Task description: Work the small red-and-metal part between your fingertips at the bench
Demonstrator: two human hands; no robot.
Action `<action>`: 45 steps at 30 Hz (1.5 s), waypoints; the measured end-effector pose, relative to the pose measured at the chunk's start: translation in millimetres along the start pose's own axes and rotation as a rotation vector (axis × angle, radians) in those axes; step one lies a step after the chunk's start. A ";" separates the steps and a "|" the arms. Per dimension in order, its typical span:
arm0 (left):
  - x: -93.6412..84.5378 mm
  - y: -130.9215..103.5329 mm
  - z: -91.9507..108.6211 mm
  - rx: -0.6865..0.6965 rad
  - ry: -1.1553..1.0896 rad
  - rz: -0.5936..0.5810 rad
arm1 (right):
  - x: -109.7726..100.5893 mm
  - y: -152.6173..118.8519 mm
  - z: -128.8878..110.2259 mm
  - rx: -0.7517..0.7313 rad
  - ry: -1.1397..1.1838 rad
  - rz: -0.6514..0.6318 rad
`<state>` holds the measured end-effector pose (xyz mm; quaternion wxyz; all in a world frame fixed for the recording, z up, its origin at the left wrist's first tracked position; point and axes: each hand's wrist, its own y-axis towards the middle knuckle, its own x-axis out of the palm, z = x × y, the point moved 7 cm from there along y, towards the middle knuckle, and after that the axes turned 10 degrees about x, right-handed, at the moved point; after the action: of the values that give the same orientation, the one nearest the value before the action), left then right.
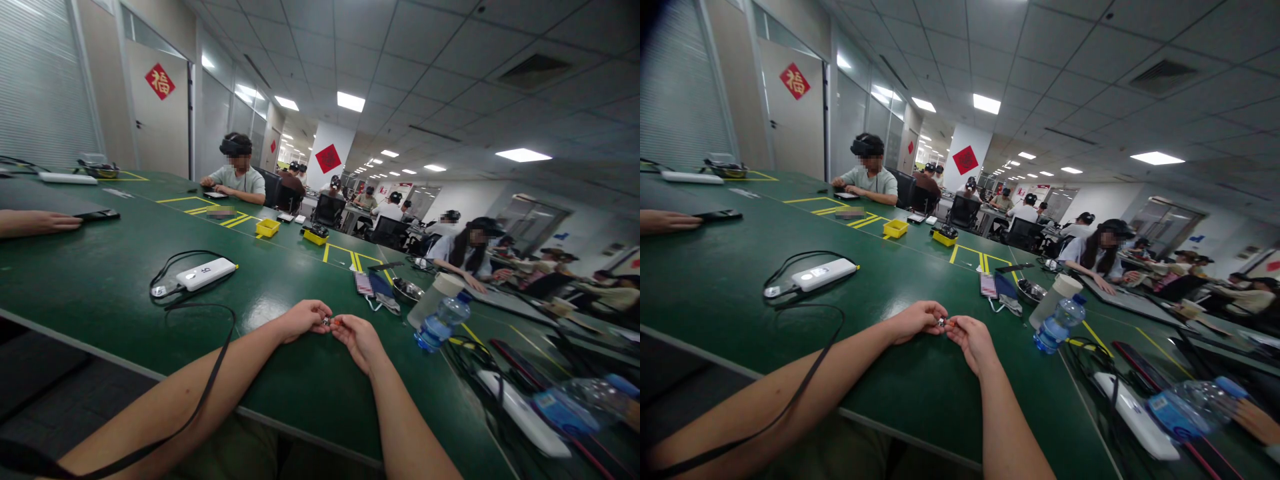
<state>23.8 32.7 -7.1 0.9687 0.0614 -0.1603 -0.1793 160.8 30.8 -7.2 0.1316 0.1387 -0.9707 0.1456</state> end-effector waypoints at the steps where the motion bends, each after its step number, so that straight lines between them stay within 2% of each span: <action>1: 0.3 -0.2 0.7 0.005 0.000 -0.003 | -0.4 0.2 0.0 -0.003 -0.006 0.002; 15: 4.6 -1.6 3.1 0.070 0.028 -0.058 | 0.7 -1.5 1.3 0.000 -0.070 0.014; 25: 4.7 -3.0 4.4 0.034 0.015 -0.042 | 1.5 -2.5 -0.4 -0.004 -0.067 0.023; 45: 4.3 -2.9 4.6 0.050 0.075 -0.064 | -0.3 -0.6 1.1 -0.004 -0.064 0.015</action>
<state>25.1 28.1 -2.0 0.9659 0.0973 -0.1264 -0.2039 161.0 30.0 -8.2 0.0996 0.1355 -0.9757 0.1403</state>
